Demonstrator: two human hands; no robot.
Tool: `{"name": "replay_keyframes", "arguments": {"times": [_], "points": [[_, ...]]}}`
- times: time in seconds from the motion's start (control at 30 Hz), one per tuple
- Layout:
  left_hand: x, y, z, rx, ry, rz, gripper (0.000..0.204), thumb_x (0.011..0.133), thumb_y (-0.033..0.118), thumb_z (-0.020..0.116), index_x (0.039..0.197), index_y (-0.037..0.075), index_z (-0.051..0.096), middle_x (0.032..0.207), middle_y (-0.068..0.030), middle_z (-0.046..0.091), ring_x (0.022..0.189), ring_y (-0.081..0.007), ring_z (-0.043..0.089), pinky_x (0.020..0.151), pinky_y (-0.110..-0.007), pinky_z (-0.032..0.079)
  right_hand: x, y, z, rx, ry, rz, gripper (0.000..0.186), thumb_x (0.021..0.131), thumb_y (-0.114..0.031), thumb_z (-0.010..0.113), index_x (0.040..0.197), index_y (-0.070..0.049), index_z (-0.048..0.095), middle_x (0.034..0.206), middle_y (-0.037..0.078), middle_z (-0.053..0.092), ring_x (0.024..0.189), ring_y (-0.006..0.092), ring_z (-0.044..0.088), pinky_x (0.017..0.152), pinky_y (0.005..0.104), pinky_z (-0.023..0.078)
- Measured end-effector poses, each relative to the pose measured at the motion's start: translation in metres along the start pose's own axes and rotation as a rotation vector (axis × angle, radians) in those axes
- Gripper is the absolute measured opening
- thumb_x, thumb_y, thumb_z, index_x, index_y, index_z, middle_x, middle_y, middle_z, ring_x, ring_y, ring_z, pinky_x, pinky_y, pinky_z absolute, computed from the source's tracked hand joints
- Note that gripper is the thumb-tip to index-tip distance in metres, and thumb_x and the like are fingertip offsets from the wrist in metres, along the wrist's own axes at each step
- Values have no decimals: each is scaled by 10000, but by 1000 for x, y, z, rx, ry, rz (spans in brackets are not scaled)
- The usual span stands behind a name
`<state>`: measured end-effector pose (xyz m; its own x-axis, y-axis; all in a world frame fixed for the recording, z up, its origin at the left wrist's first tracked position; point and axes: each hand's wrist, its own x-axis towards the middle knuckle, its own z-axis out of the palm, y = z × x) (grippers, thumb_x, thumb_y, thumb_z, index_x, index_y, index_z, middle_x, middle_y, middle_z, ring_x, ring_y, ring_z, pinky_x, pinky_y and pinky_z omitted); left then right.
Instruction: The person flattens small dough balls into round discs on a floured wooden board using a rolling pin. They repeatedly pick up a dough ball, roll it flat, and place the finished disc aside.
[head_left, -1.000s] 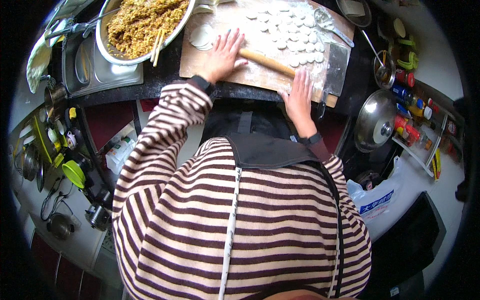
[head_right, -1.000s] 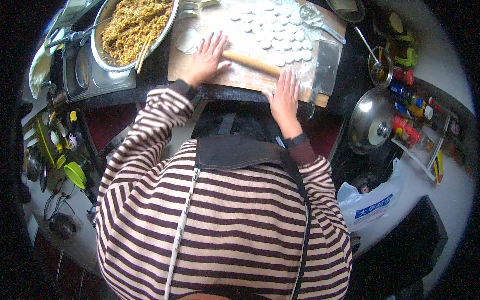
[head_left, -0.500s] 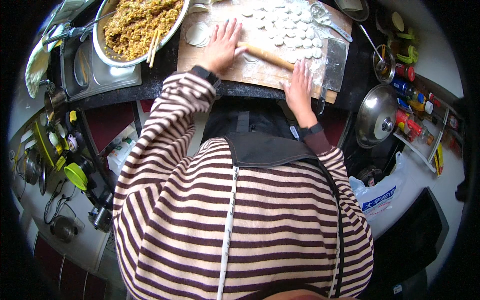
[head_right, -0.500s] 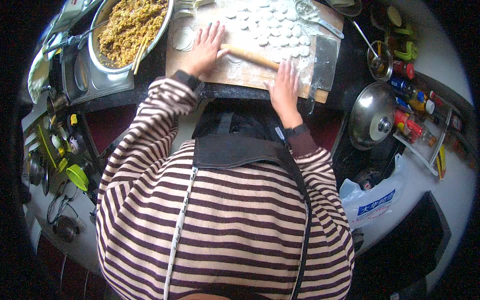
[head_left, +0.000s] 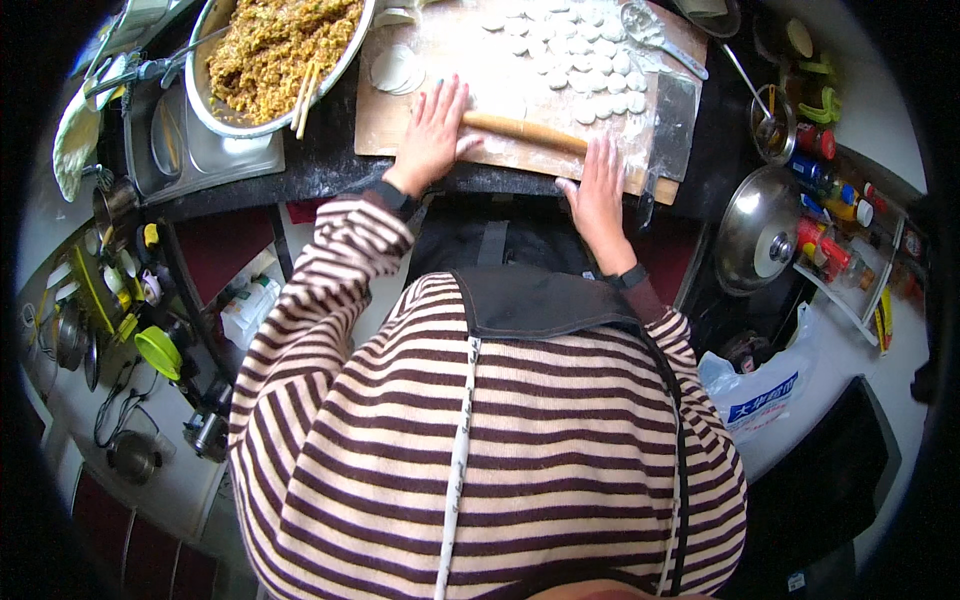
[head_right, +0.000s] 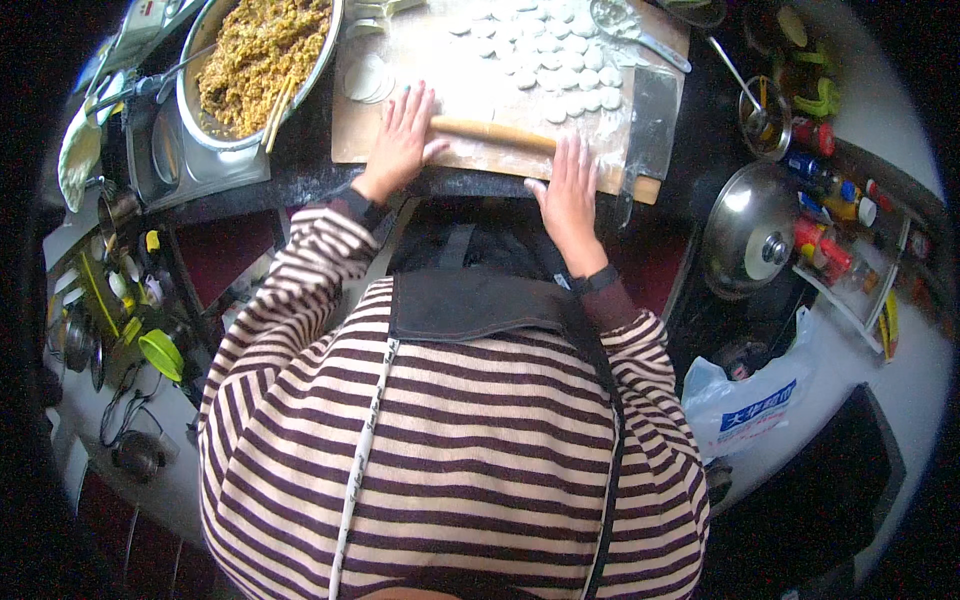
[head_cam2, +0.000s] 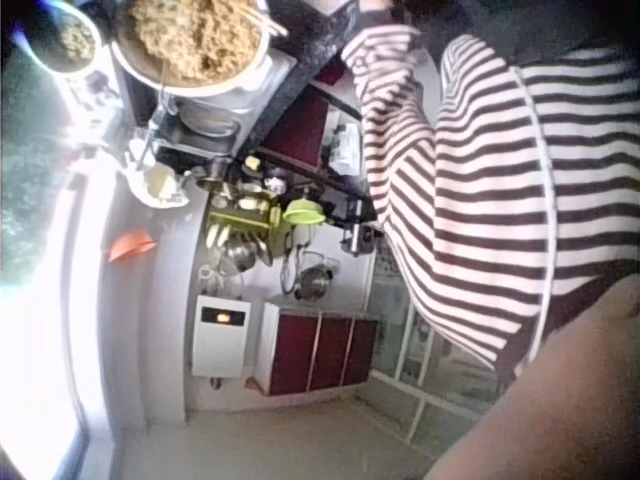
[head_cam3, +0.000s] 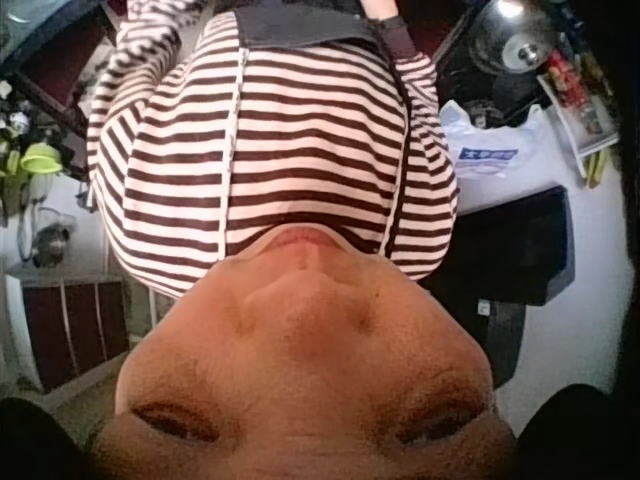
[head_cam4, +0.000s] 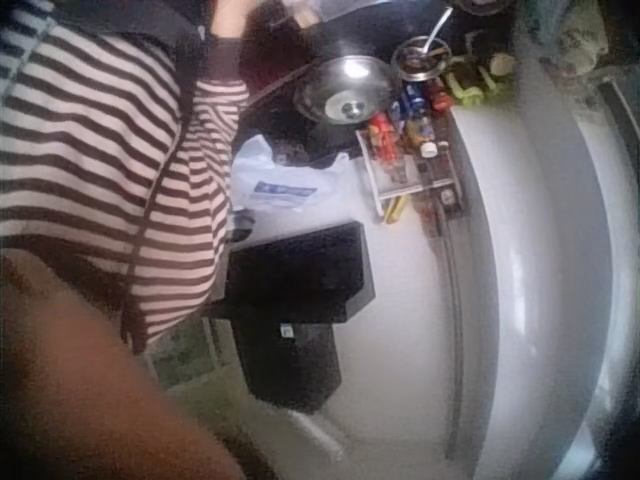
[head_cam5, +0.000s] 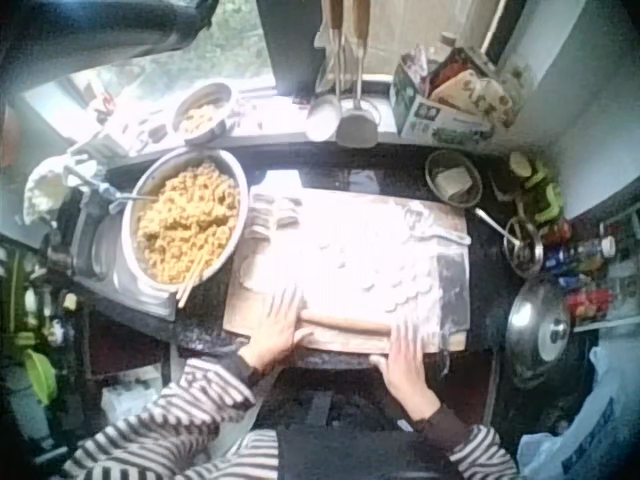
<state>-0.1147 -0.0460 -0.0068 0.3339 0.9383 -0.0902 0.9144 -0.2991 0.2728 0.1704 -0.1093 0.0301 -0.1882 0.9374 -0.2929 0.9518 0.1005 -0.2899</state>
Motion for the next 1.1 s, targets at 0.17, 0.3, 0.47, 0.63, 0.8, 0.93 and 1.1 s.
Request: {"name": "replay_keyframes", "arguments": {"times": [0.17,0.3,0.47,0.63,0.8,0.93,1.1], "points": [[2,-2,3,35,221,3,854,946,601,458,1542,33,232,1624,-180,169,1499,-343,173,1210,-501,139,5,2,1,56,241,-88,867,883,-291,686,1524,30,197,1611,209,165,1497,362,151,1204,517,138],[1,0,1,31,-95,-41,904,925,623,481,1549,29,206,1617,-187,182,1495,-358,176,1204,-523,128,12,4,1,16,67,-37,886,881,-306,686,1530,29,184,1612,213,157,1502,367,123,1207,520,126],[6,-3,3,-18,233,-24,840,966,597,424,1546,27,215,1620,-180,182,1500,-336,172,1206,-511,139,14,3,4,55,159,-6,876,904,-337,658,1532,33,173,1621,210,132,1499,379,123,1208,508,124],[5,-6,9,31,1,-31,895,938,648,433,1556,44,201,1624,-176,172,1504,-359,143,1209,-518,122,14,3,4,5,-41,9,903,892,-320,679,1535,30,152,1616,220,126,1502,374,111,1210,521,111],[18,-5,6,-13,268,-12,862,962,656,342,1555,47,200,1632,-166,147,1509,-329,140,1215,-499,125,22,-2,0,18,288,-81,929,897,-358,671,1529,59,134,1617,238,96,1500,393,96,1207,510,128],[14,-4,2,8,157,4,830,968,596,416,1546,34,220,1622,-187,167,1502,-358,150,1208,-526,118,18,-7,1,64,100,25,946,891,-360,677,1533,55,121,1622,242,49,1501,395,89,1202,522,143],[14,-4,2,18,154,4,842,964,598,418,1542,18,219,1622,-191,165,1496,-364,165,1210,-514,108,15,-6,5,26,109,-7,941,887,-347,685,1524,71,132,1621,246,54,1505,394,73,1204,520,128]]}}
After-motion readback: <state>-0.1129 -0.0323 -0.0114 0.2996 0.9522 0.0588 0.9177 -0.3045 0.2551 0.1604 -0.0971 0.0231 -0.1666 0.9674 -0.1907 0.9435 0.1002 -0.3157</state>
